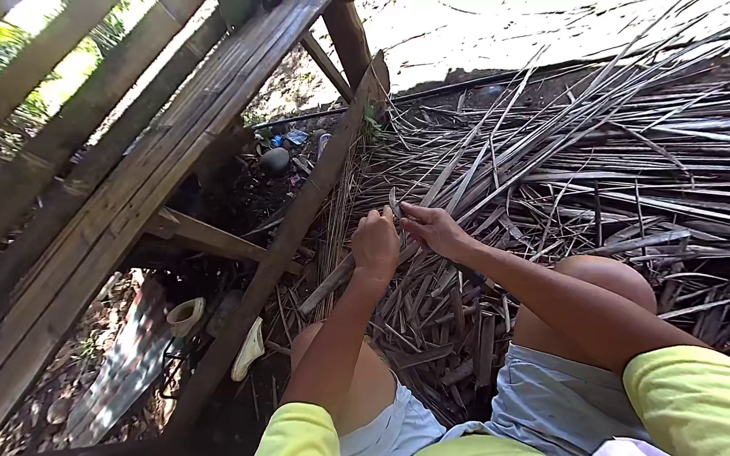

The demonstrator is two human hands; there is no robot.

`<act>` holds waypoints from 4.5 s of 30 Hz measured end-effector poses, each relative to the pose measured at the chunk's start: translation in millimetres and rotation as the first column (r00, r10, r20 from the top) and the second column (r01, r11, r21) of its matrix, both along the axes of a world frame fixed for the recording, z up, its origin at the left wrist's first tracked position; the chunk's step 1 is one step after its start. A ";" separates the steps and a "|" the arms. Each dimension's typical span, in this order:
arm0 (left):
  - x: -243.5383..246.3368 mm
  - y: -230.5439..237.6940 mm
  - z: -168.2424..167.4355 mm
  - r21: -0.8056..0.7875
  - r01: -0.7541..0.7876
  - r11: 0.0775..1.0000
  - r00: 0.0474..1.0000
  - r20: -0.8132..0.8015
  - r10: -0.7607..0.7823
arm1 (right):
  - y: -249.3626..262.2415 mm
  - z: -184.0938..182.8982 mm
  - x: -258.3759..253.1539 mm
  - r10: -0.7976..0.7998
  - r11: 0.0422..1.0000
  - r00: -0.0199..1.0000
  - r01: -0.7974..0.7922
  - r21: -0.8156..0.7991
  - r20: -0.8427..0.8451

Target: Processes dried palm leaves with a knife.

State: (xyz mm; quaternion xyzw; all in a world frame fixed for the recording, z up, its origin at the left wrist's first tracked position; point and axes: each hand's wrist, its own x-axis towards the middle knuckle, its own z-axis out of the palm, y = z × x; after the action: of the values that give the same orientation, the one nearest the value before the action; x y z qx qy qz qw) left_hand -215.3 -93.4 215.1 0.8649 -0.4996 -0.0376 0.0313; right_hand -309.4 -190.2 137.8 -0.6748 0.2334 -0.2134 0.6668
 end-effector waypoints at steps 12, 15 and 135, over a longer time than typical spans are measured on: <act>4.4 12.9 19.1 -0.079 0.008 0.997 0.984 -0.174 -0.022 | -57.6 4.7 -14.9 -0.318 0.923 0.930 0.259 0.284 0.184; 15.7 23.9 19.9 -0.168 0.046 0.985 0.975 -0.206 -0.081 | -94.3 2.9 -30.8 -0.498 0.837 0.851 0.422 0.350 0.165; 21.6 18.2 18.1 -0.262 -0.069 0.963 0.996 -0.079 0.050 | -118.3 -0.5 -40.4 -0.684 0.714 0.715 0.614 0.335 0.148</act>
State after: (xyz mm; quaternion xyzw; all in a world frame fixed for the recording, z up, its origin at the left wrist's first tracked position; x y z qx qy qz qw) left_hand -193.7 -75.2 233.2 0.8658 -0.4723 -0.0008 0.1653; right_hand -349.8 -308.5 137.3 -0.4199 0.3933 -0.4897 0.6551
